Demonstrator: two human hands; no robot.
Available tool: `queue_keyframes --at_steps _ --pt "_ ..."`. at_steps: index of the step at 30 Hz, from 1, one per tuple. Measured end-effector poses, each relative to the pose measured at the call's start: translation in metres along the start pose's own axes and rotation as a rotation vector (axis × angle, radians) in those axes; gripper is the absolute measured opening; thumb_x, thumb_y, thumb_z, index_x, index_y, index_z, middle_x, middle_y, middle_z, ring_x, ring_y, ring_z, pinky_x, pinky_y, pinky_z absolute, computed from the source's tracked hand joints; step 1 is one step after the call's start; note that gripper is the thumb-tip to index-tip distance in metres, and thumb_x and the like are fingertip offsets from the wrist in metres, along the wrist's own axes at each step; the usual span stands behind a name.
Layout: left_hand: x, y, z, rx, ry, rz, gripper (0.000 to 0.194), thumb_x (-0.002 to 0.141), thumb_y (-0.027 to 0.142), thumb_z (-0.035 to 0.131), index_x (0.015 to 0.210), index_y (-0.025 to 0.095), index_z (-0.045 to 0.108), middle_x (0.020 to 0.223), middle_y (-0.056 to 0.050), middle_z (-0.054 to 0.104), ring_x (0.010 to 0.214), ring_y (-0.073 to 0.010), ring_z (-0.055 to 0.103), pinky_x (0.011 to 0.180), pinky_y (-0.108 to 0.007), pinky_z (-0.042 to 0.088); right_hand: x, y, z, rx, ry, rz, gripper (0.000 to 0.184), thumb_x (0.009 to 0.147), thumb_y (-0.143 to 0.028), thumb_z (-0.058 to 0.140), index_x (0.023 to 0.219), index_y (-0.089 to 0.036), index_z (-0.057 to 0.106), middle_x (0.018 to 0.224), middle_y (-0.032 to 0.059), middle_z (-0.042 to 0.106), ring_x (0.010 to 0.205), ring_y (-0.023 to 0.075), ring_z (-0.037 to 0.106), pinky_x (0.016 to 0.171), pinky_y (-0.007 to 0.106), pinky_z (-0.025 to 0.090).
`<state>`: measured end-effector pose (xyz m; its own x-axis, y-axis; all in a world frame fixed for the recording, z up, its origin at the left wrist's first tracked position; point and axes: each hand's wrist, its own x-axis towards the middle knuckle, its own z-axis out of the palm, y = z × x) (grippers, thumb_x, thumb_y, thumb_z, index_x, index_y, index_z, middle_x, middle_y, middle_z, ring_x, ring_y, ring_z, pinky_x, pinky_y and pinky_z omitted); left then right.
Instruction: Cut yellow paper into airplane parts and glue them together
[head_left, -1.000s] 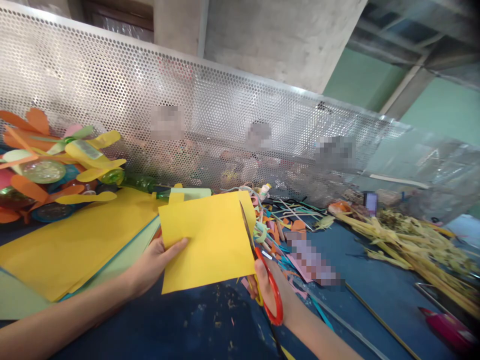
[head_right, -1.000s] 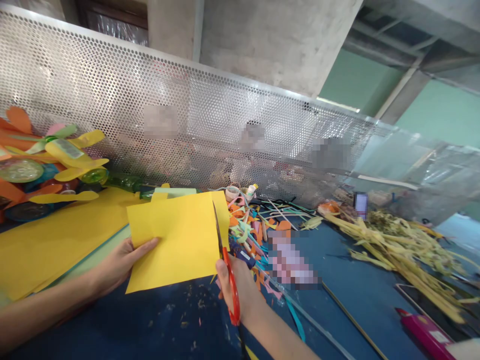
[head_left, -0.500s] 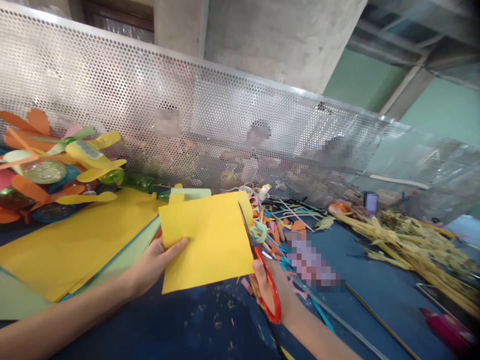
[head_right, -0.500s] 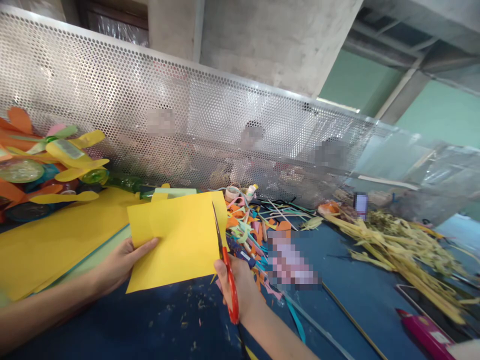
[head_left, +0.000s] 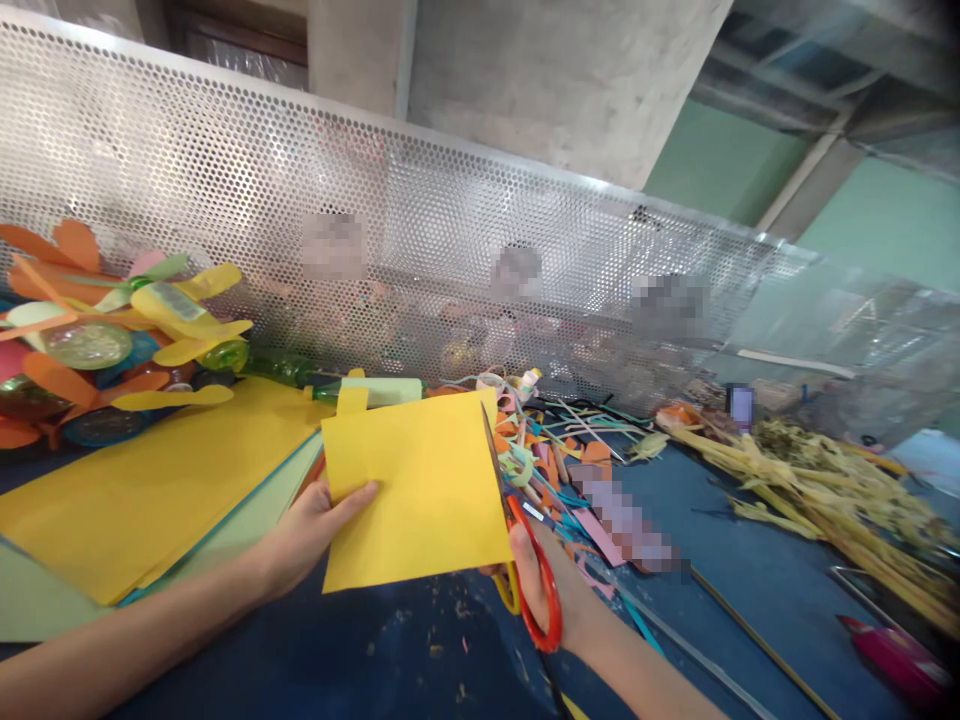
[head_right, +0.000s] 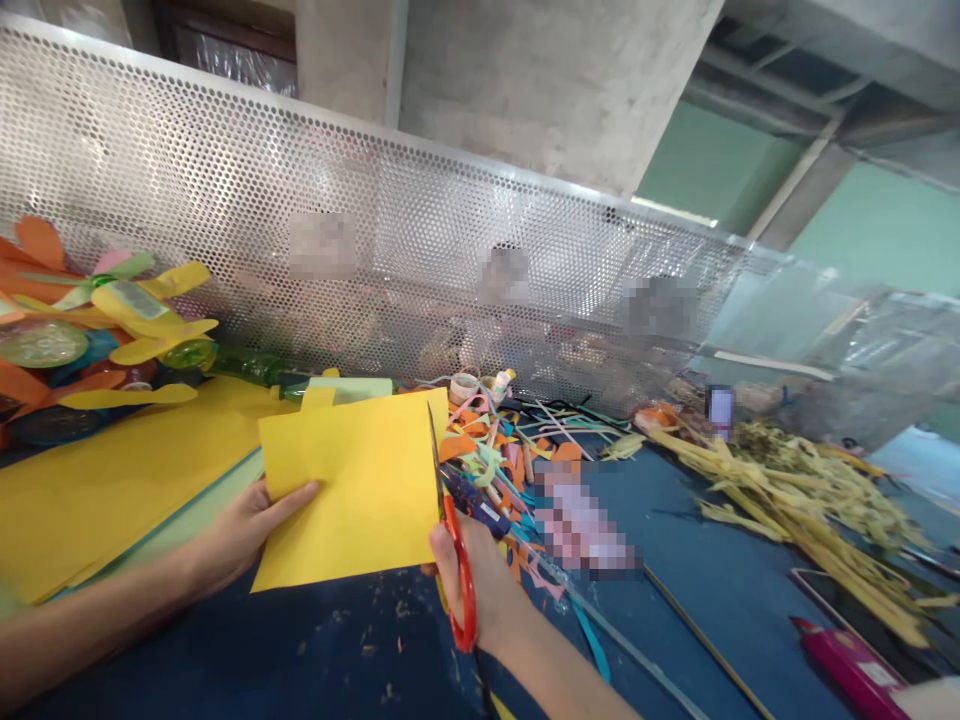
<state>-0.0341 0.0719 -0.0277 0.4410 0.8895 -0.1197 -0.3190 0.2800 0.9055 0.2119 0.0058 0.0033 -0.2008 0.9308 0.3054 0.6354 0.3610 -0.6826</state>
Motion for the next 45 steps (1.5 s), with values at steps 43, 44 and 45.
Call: queue_keyframes --at_steps 43,44,45 --pt "-0.01 0.003 0.01 0.03 -0.017 -0.099 0.038 0.073 0.038 0.066 0.104 0.016 0.064 0.1 -0.011 0.069 0.087 -0.0287 0.066 0.079 -0.039 0.053 0.002 0.006 -0.009 -0.138 0.027 -0.066 0.043 0.092 -0.045 0.024 0.105 -0.02 0.055 0.092 0.0096 0.064 0.084 0.0216 0.06 0.075 0.03 0.046" --pt "-0.011 0.003 0.011 0.035 -0.014 -0.103 0.039 0.072 0.039 0.067 0.103 0.016 0.065 0.099 -0.011 0.069 0.087 -0.0289 0.066 0.078 -0.038 0.053 0.001 0.007 -0.009 -0.134 0.033 -0.064 0.042 0.092 -0.045 0.024 0.103 -0.02 0.056 0.09 0.0093 0.065 0.082 0.0217 0.06 0.075 0.031 0.046" --pt "-0.011 0.004 0.011 0.04 -0.01 -0.104 0.039 0.072 0.04 0.067 0.103 0.016 0.065 0.098 -0.011 0.069 0.086 -0.0289 0.066 0.077 -0.038 0.053 0.001 0.007 -0.009 -0.128 0.039 -0.063 0.042 0.092 -0.045 0.025 0.103 -0.02 0.057 0.089 0.009 0.065 0.082 0.0219 0.06 0.076 0.031 0.046"
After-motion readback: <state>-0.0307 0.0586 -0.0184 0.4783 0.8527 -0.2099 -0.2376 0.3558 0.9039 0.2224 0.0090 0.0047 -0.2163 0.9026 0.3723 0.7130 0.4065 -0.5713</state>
